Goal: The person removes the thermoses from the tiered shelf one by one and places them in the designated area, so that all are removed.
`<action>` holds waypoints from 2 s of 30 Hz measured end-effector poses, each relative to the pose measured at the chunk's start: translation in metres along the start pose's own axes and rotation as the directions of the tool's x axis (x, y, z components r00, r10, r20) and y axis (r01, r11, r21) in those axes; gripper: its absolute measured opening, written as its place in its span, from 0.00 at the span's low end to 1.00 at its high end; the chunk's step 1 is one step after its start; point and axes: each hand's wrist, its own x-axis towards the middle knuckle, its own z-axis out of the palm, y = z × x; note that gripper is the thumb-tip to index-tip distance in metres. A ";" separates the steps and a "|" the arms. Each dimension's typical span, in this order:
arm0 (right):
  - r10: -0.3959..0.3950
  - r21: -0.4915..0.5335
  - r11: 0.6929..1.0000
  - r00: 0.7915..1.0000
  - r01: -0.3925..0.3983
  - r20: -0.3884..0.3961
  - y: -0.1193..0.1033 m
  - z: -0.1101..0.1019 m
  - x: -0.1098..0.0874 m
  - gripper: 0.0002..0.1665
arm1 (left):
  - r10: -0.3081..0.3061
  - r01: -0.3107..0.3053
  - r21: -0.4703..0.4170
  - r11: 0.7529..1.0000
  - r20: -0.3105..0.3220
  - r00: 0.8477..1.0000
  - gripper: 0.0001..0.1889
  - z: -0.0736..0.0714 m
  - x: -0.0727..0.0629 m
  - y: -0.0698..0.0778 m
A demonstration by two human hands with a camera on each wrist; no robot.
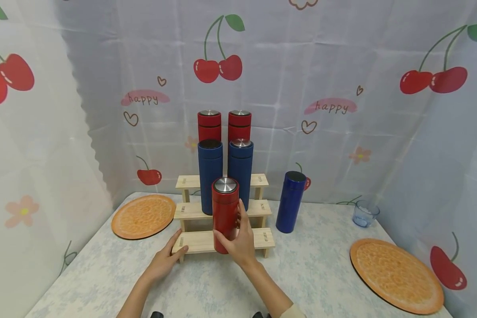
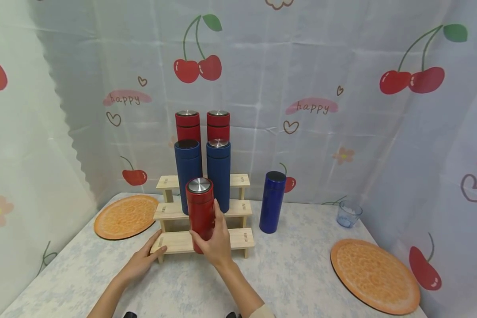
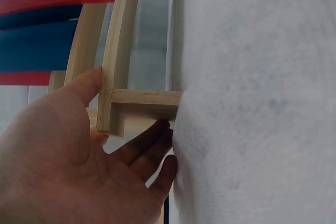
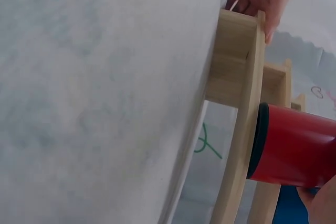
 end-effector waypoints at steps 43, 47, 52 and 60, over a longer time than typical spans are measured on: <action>-0.007 -0.267 0.950 0.846 -0.161 -0.534 0.118 -0.169 0.029 0.55 | -0.017 0.018 -0.040 0.999 0.012 1.000 0.40 0.001 -0.004 -0.007; 0.027 -0.286 0.938 0.861 -0.198 -0.508 0.133 -0.173 0.026 0.56 | -0.020 0.020 -0.034 0.999 0.011 1.000 0.40 0.002 -0.005 -0.007; 0.078 -0.302 0.922 0.881 -0.242 -0.466 0.149 -0.174 0.017 0.57 | -0.026 0.026 -0.038 0.999 0.007 1.000 0.40 0.002 -0.004 -0.008; 0.151 -0.285 0.910 0.879 -0.303 -0.452 0.166 -0.178 0.004 0.58 | -0.011 0.011 -0.032 0.999 0.004 1.000 0.40 0.004 0.000 -0.009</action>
